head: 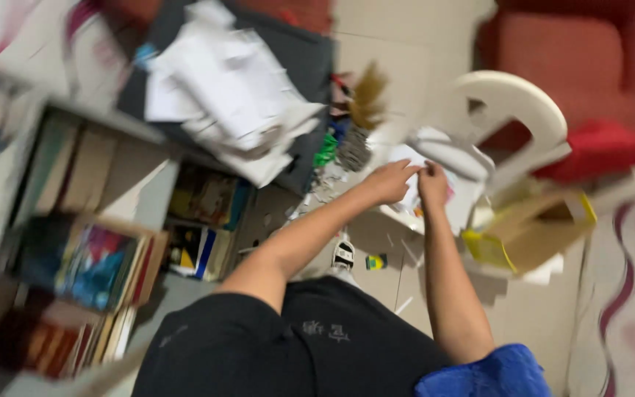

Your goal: Sorting and organizing a stack of papers from a box onto a chair.

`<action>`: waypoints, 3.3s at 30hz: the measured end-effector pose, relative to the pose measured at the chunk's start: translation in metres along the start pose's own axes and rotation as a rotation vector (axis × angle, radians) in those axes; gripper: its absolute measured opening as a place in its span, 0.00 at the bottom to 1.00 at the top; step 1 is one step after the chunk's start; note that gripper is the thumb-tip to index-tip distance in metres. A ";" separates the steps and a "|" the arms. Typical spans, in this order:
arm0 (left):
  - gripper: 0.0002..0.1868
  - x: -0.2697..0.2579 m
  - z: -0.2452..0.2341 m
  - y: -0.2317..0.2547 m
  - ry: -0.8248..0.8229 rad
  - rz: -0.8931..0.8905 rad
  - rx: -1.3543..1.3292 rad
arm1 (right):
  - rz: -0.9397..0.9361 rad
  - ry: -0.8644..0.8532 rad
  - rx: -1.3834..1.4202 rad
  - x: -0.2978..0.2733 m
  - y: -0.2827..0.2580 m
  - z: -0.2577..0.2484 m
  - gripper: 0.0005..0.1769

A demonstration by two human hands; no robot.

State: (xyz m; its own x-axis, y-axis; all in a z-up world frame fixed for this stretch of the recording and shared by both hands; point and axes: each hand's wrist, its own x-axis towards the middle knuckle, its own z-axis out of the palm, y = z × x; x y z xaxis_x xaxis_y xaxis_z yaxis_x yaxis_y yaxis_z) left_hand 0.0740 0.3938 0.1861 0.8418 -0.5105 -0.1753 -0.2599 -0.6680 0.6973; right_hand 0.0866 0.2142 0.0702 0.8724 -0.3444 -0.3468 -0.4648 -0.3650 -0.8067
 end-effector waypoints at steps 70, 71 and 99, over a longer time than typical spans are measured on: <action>0.18 -0.157 -0.258 -0.228 1.399 -0.234 -0.978 | -0.510 -0.048 0.514 -0.098 -0.297 0.179 0.11; 0.18 -0.159 -0.262 -0.219 1.400 -0.235 -0.975 | -0.509 -0.050 0.516 -0.091 -0.288 0.186 0.11; 0.09 -0.190 -0.234 -0.229 1.218 -0.259 -0.061 | -0.398 -0.053 0.631 -0.062 -0.220 0.039 0.16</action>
State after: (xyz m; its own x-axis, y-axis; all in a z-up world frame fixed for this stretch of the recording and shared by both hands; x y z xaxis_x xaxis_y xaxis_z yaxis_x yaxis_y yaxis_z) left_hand 0.0842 0.7702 0.2228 0.7640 0.4874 0.4228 -0.0260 -0.6315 0.7749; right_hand 0.1411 0.3496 0.2504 0.9700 -0.2422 0.0194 0.0493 0.1180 -0.9918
